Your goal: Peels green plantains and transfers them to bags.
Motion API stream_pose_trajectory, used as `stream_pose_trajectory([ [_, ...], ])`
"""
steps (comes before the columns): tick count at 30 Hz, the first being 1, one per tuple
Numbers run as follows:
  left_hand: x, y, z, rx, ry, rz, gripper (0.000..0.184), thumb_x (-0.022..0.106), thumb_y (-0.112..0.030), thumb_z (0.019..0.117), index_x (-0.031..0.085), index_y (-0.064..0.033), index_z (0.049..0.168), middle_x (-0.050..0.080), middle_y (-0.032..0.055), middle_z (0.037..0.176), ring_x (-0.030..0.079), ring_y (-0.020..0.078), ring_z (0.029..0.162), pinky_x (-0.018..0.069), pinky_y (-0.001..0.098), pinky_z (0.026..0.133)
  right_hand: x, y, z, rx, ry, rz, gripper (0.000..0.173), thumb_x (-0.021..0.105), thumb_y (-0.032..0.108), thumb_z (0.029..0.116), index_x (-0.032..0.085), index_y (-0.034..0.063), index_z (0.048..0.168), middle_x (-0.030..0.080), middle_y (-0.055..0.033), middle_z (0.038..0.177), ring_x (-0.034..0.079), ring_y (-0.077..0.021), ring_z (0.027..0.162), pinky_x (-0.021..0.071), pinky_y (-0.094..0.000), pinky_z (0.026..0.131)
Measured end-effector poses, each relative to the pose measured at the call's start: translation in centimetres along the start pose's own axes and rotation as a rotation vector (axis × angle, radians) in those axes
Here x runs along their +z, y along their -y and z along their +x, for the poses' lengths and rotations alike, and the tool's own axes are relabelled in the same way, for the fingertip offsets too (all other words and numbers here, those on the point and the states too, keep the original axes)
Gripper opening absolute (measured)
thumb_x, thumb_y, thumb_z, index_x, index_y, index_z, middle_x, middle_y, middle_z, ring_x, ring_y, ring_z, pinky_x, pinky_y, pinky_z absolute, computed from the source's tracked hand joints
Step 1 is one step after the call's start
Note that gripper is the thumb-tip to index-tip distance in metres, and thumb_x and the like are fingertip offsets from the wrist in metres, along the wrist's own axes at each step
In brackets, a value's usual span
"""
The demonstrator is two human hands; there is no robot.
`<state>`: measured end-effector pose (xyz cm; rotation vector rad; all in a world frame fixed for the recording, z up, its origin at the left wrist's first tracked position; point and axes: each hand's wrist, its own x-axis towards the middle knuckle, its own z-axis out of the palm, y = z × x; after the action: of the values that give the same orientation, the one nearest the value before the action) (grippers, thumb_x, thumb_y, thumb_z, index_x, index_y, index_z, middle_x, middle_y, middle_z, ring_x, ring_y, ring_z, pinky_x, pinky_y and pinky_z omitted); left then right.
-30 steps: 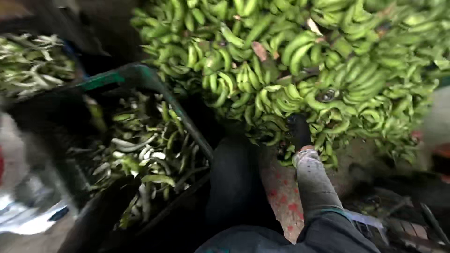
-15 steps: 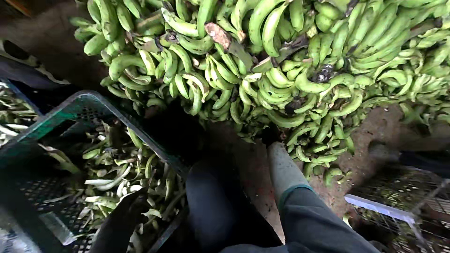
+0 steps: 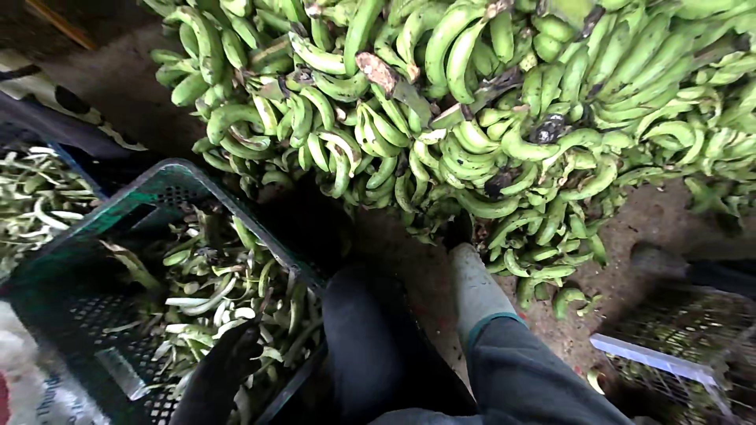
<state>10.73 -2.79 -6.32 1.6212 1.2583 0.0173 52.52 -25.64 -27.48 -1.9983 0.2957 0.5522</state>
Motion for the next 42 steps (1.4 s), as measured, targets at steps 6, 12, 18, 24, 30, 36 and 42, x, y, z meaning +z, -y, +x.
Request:
stream_pose_trajectory([
  [6,0.2,-1.5,-0.5,0.195,-0.091,-0.039,0.055,0.058,-0.048,0.0988,0.057,-0.0066,0.135,0.066,-0.0010,0.101,0.065,0.0054,0.080,0.0574,0.0254,0.070,2.4,0.7,-7.2,-0.060,0.165,0.225,0.046,0.054,0.012,0.1054,0.044,0.0098,0.150,0.053,-0.0174,0.144,0.064,-0.0291,0.106,0.0569,-0.0448,0.083],
  [12,0.8,-9.6,-0.6,0.438,-0.070,-0.185,0.038,0.062,-0.019,0.0996,0.056,-0.0050,0.135,0.067,-0.0014,0.097,0.063,0.0026,0.078,0.0564,0.0222,0.072,5.5,15.2,-18.9,-0.457,0.670,0.409,0.034,0.048,0.033,0.1060,0.055,0.0147,0.134,0.063,-0.0020,0.119,0.060,-0.0108,0.100,0.0535,-0.0301,0.081],
  [18,-2.4,-12.1,-1.7,0.729,-0.080,-0.496,0.043,0.072,-0.029,0.0936,0.059,-0.0221,0.134,0.067,-0.0022,0.094,0.059,0.0058,0.069,0.0513,0.0227,0.056,6.5,22.3,-30.6,-0.568,1.031,0.330,0.033,0.054,0.048,0.1021,0.062,0.0273,0.126,0.066,0.0044,0.099,0.062,-0.0053,0.078,0.0535,-0.0236,0.063],
  [24,-7.9,-8.1,-4.6,0.539,-0.267,-0.580,0.021,0.064,-0.014,0.0983,0.063,-0.0071,0.118,0.068,0.0037,0.090,0.065,0.0119,0.077,0.0578,0.0305,0.071,12.0,22.4,-33.1,-1.529,0.393,-0.249,0.072,0.064,0.038,0.0932,0.039,0.0152,0.156,0.038,-0.0130,0.160,0.045,-0.0335,0.141,0.0456,-0.0602,0.105],
  [30,-8.9,-3.5,-4.9,0.436,-0.151,-0.698,0.017,0.059,-0.019,0.1017,0.063,-0.0054,0.111,0.067,0.0014,0.088,0.064,0.0101,0.075,0.0564,0.0278,0.070,15.5,20.5,-38.0,-1.660,0.673,-0.789,0.056,0.060,0.030,0.0972,0.050,0.0203,0.151,0.053,-0.0176,0.148,0.051,-0.0409,0.134,0.0437,-0.0632,0.103],
  [36,-10.6,2.5,-3.5,0.544,-0.419,-0.198,0.045,0.054,-0.042,0.1034,0.056,-0.0116,0.137,0.066,0.0063,0.096,0.063,0.0145,0.077,0.0554,0.0379,0.070,18.1,18.8,-37.0,-0.839,1.011,-0.480,0.049,0.062,0.030,0.1011,0.051,0.0130,0.146,0.068,-0.0170,0.114,0.067,-0.0263,0.097,0.0553,-0.0485,0.087],
  [42,-9.2,3.1,-2.0,0.743,-0.436,0.252,0.061,0.048,-0.060,0.0992,0.066,-0.0085,0.126,0.069,0.0112,0.103,0.068,0.0261,0.091,0.0564,0.0519,0.080,18.0,19.1,-37.6,-0.978,0.891,-0.629,0.048,0.066,0.020,0.0985,0.053,0.0098,0.143,0.068,-0.0181,0.119,0.066,-0.0285,0.107,0.0528,-0.0513,0.095],
])
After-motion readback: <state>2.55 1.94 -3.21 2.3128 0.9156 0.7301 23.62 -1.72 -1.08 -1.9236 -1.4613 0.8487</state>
